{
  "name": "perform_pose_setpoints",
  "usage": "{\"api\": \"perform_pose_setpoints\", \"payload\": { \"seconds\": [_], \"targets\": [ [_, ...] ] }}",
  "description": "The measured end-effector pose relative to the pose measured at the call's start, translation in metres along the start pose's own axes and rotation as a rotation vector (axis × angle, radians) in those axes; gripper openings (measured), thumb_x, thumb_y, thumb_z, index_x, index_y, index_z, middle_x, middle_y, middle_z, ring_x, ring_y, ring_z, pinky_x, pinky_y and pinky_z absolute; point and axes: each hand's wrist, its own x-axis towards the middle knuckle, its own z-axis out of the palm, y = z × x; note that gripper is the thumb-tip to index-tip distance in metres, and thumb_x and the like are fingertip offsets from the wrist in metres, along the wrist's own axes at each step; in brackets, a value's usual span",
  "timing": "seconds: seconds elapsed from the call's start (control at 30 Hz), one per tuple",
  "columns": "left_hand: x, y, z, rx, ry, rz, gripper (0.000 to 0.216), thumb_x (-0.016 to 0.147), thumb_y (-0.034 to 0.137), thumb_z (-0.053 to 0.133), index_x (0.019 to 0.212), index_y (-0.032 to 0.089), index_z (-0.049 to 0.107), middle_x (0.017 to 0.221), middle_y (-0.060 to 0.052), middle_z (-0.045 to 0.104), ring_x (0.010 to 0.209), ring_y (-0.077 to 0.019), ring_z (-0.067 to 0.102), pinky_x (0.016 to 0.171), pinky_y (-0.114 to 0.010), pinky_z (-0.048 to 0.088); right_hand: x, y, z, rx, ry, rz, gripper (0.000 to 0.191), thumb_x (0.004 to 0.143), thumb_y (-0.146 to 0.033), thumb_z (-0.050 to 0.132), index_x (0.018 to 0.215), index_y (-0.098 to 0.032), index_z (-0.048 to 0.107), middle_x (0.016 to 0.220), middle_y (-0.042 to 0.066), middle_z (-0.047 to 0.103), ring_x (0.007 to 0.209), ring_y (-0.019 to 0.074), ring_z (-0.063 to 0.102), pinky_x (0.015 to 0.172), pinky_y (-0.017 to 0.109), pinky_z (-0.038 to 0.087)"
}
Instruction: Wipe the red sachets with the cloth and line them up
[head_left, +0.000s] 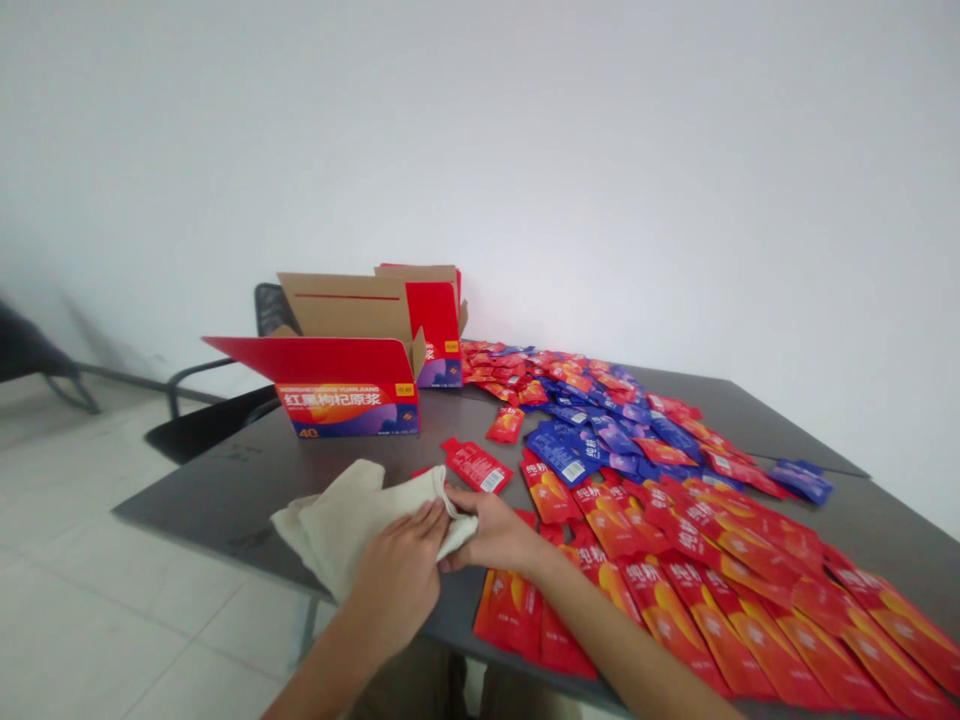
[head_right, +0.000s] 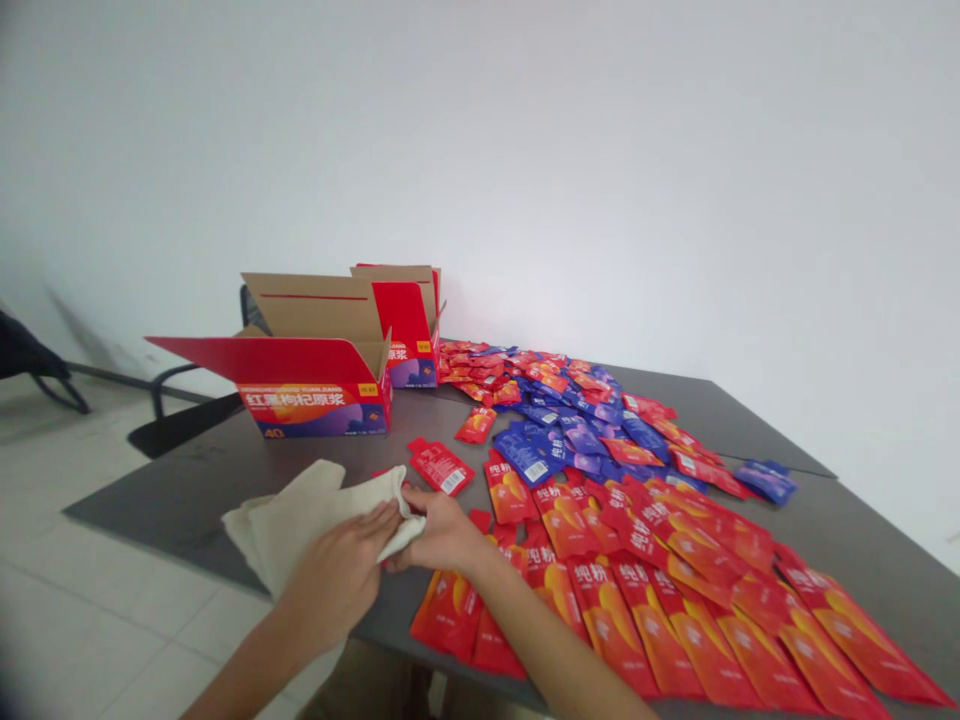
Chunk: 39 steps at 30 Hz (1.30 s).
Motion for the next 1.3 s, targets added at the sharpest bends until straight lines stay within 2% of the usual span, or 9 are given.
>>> {"api": "perform_pose_setpoints", "payload": {
  "seconds": [0.17,0.4,0.57,0.73,0.83,0.93,1.03,1.2,1.3],
  "targets": [
    [0.015,-0.009,-0.003,0.070,0.031,-0.109,0.049,0.081,0.004,0.037,0.125,0.006,0.056,0.132,-0.018,0.058,0.121,-0.0246,0.056,0.102,-0.038,0.043,0.000,0.002,-0.001,0.008,0.020,-0.018,0.056,0.048,-0.011,0.082,0.102,-0.017,0.068,0.089,-0.003,0.065,0.082,0.0161,0.059,0.084,0.030,0.047],
    [-0.002,0.001,0.005,-0.004,0.023,0.011,0.057,0.077,0.004,0.039,0.132,0.011,0.052,0.139,-0.012,0.054,0.130,-0.0208,0.048,0.110,-0.037,0.036,0.003,0.010,0.001,0.057,-0.002,-0.009,0.064,0.047,-0.006,0.080,0.108,-0.019,0.066,0.086,-0.005,0.065,0.071,0.0127,0.056,0.067,0.024,0.046],
    [0.020,-0.017,-0.005,0.010,0.003,-0.091,0.052,0.079,0.004,0.037,0.128,0.007,0.055,0.135,-0.017,0.056,0.124,-0.0226,0.055,0.104,-0.037,0.042,0.001,0.001,-0.001,0.004,0.032,0.001,0.055,0.046,-0.009,0.082,0.099,-0.017,0.069,0.089,-0.003,0.065,0.081,0.0151,0.058,0.079,0.028,0.048],
    [0.002,-0.001,0.002,-0.015,-0.002,0.013,0.057,0.077,0.003,0.039,0.132,0.008,0.052,0.139,-0.014,0.053,0.131,-0.0212,0.047,0.111,-0.036,0.035,0.002,0.008,0.000,0.025,-0.002,-0.034,0.062,0.048,-0.009,0.081,0.107,-0.019,0.065,0.087,-0.004,0.064,0.074,0.0130,0.057,0.071,0.025,0.048],
    [-0.001,0.002,-0.001,-0.034,0.024,0.010,0.054,0.078,0.003,0.040,0.130,0.012,0.054,0.136,-0.012,0.056,0.129,-0.0207,0.050,0.109,-0.037,0.037,0.001,0.007,0.000,0.008,0.008,-0.005,0.061,0.048,-0.007,0.080,0.106,-0.018,0.065,0.084,-0.004,0.063,0.070,0.0120,0.055,0.067,0.024,0.047],
    [0.011,-0.005,-0.007,0.009,0.038,-0.079,0.047,0.081,0.005,0.038,0.124,0.009,0.058,0.131,-0.017,0.060,0.122,-0.0247,0.056,0.102,-0.039,0.045,0.000,0.001,-0.001,-0.005,0.026,0.001,0.057,0.048,-0.007,0.080,0.103,-0.018,0.067,0.085,-0.004,0.063,0.078,0.0142,0.056,0.075,0.026,0.048],
    [0.013,-0.005,-0.006,0.039,0.026,-0.090,0.049,0.080,0.003,0.037,0.125,0.004,0.056,0.132,-0.020,0.058,0.124,-0.0264,0.054,0.103,-0.040,0.044,-0.001,0.000,-0.001,0.003,0.024,-0.024,0.058,0.047,-0.008,0.081,0.102,-0.018,0.068,0.088,-0.004,0.063,0.084,0.0155,0.057,0.081,0.027,0.047],
    [-0.003,0.002,0.001,-0.024,0.012,0.016,0.057,0.076,0.002,0.040,0.132,0.010,0.052,0.139,-0.013,0.054,0.130,-0.0209,0.048,0.110,-0.035,0.036,0.001,0.004,0.001,0.030,0.002,0.005,0.063,0.046,-0.005,0.080,0.107,-0.017,0.066,0.084,-0.004,0.064,0.068,0.0115,0.054,0.066,0.024,0.046],
    [0.008,-0.007,-0.005,0.001,0.034,-0.054,0.051,0.079,0.004,0.039,0.127,0.010,0.055,0.134,-0.015,0.058,0.123,-0.0231,0.055,0.103,-0.038,0.044,0.000,0.000,0.000,0.003,0.025,0.010,0.060,0.048,-0.007,0.080,0.105,-0.018,0.067,0.086,-0.004,0.065,0.074,0.0132,0.057,0.076,0.027,0.047]
  ]
}}
